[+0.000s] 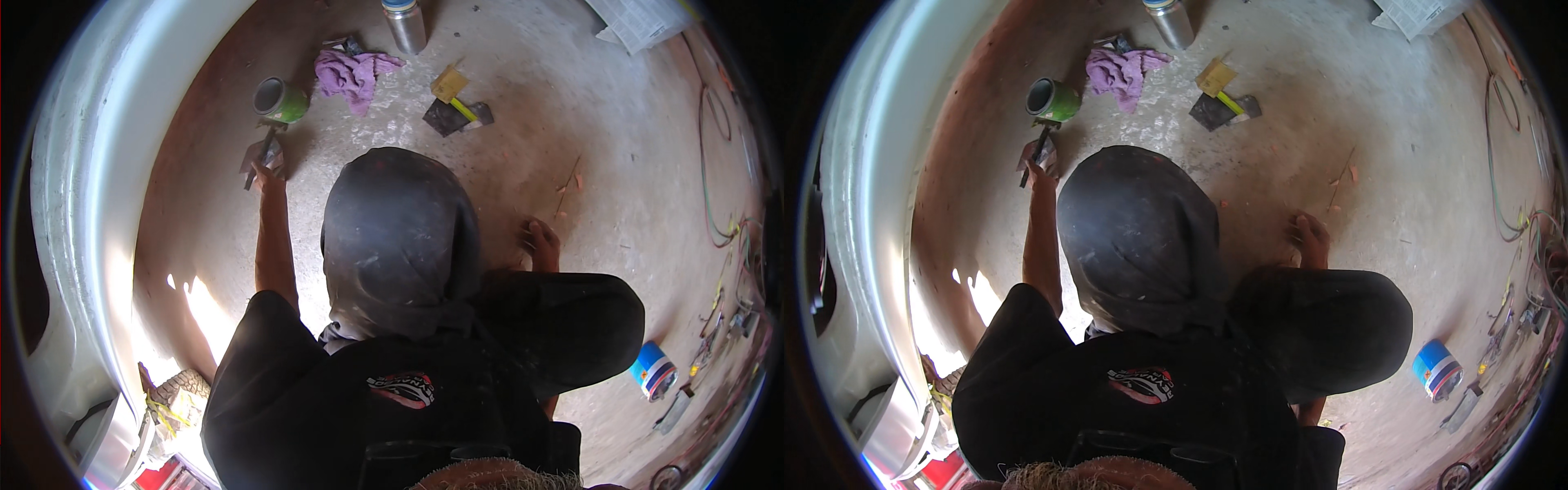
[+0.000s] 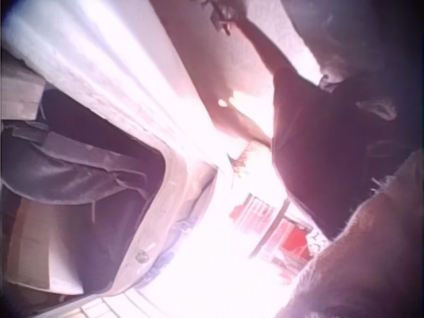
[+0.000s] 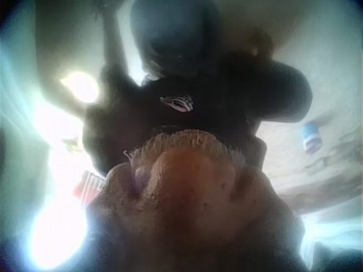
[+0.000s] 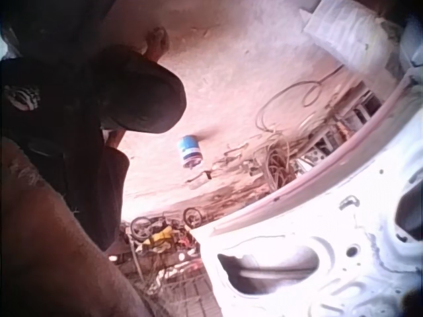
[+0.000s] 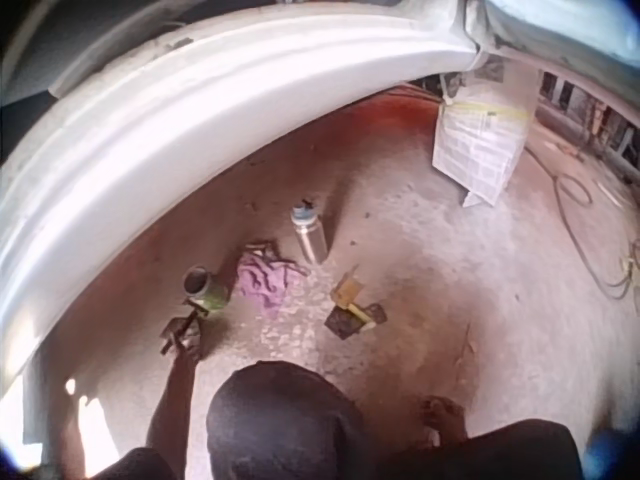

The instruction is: Prepping and sanding a vehicle door frame for body repair.

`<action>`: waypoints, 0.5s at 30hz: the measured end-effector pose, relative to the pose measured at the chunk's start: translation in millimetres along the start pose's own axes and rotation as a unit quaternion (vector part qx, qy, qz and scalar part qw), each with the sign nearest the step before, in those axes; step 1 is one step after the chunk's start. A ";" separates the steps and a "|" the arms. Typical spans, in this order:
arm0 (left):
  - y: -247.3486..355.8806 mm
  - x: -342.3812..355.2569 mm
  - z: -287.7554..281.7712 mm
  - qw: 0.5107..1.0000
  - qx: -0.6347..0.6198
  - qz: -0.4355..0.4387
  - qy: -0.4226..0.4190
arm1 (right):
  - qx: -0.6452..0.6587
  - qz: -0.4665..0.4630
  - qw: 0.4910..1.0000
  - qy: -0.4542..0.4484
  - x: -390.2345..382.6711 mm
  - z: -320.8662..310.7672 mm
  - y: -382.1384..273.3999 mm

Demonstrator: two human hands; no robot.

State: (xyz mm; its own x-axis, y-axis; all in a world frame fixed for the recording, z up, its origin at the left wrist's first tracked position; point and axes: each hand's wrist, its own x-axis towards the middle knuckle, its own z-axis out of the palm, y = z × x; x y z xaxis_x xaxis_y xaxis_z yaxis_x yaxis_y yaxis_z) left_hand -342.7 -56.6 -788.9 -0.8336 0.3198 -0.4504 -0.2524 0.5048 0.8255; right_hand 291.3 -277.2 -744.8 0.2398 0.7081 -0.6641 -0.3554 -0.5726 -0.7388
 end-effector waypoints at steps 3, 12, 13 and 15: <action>-15.7 -22.3 3.2 0.979 0.151 0.109 0.089 | 0.009 0.004 1.000 -0.018 2.6 7.1 4.1; -42.1 -188.1 84.5 0.856 0.157 0.472 -0.143 | -0.023 0.028 0.999 -0.015 5.2 7.9 12.6; -35.9 -196.4 97.5 0.844 0.147 0.490 -0.162 | -0.021 0.028 0.999 -0.012 2.5 8.3 10.1; -17.0 -204.8 122.9 0.790 0.145 0.549 -0.233 | -0.029 -0.012 0.997 -0.075 -0.7 8.0 5.4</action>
State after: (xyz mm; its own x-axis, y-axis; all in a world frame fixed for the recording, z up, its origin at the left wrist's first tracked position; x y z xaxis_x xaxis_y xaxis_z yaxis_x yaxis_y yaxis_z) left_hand -107.3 -32.2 -752.5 -0.1844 0.9184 0.3500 0.6754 -0.1403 0.7239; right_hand 282.0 -277.5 -747.3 0.1073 0.7732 -0.6251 -0.2973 -0.5750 -0.7622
